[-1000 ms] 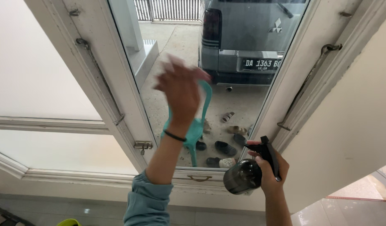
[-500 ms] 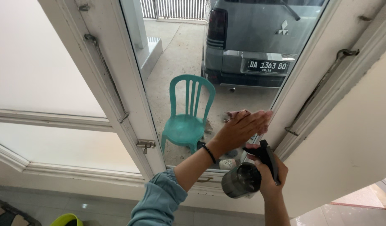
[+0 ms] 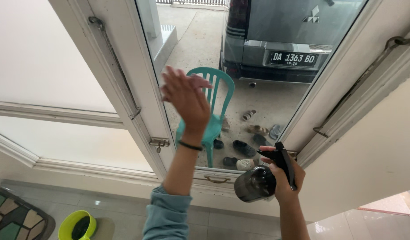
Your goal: The person cleans a glass door by spraying liquid from a bottle and wiping the surface with a cloth.
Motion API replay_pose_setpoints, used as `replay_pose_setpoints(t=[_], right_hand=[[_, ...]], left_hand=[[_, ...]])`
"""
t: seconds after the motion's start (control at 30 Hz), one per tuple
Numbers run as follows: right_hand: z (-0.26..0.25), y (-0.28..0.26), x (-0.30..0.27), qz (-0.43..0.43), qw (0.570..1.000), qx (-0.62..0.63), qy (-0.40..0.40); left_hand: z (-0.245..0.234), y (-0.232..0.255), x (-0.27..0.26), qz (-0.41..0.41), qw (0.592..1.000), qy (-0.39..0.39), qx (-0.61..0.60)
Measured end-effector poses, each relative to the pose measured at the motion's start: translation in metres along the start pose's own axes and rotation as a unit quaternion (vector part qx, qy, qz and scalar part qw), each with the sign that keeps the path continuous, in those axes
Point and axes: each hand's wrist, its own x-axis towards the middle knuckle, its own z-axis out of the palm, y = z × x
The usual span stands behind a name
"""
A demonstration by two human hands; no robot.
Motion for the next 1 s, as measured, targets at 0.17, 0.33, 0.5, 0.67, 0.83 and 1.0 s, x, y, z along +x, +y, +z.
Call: replay_pose_setpoints(t=[0.17,0.33,0.5,0.67,0.83,1.0], right_hand=[[-0.002,-0.008,-0.004,0.008,1.000,0.009,0.012],[-0.015,-0.012,-0.002,-0.012,0.999,-0.023,0.037],[-0.015,-0.008,0.000,-0.020,0.998,-0.055,0.038],[-0.007,-0.001,-0.004,-0.026,0.999,-0.029,0.011],[-0.005,-0.005,-0.011,-0.021,1.000,0.006,-0.012],[-0.021,-0.015,-0.015,-0.007,1.000,-0.022,0.013]], left_hand=[[0.034,0.105,-0.062,0.179,0.969,-0.144,-0.097],[0.040,0.111,-0.117,0.334,0.924,-0.179,-0.044],[0.012,-0.006,-0.103,0.175,0.980,-0.089,-0.025],[-0.026,-0.040,-0.076,-0.029,0.998,-0.047,0.026],[0.020,0.025,-0.102,-0.043,0.998,-0.037,0.023],[0.055,0.110,-0.159,0.217,0.956,-0.187,-0.057]])
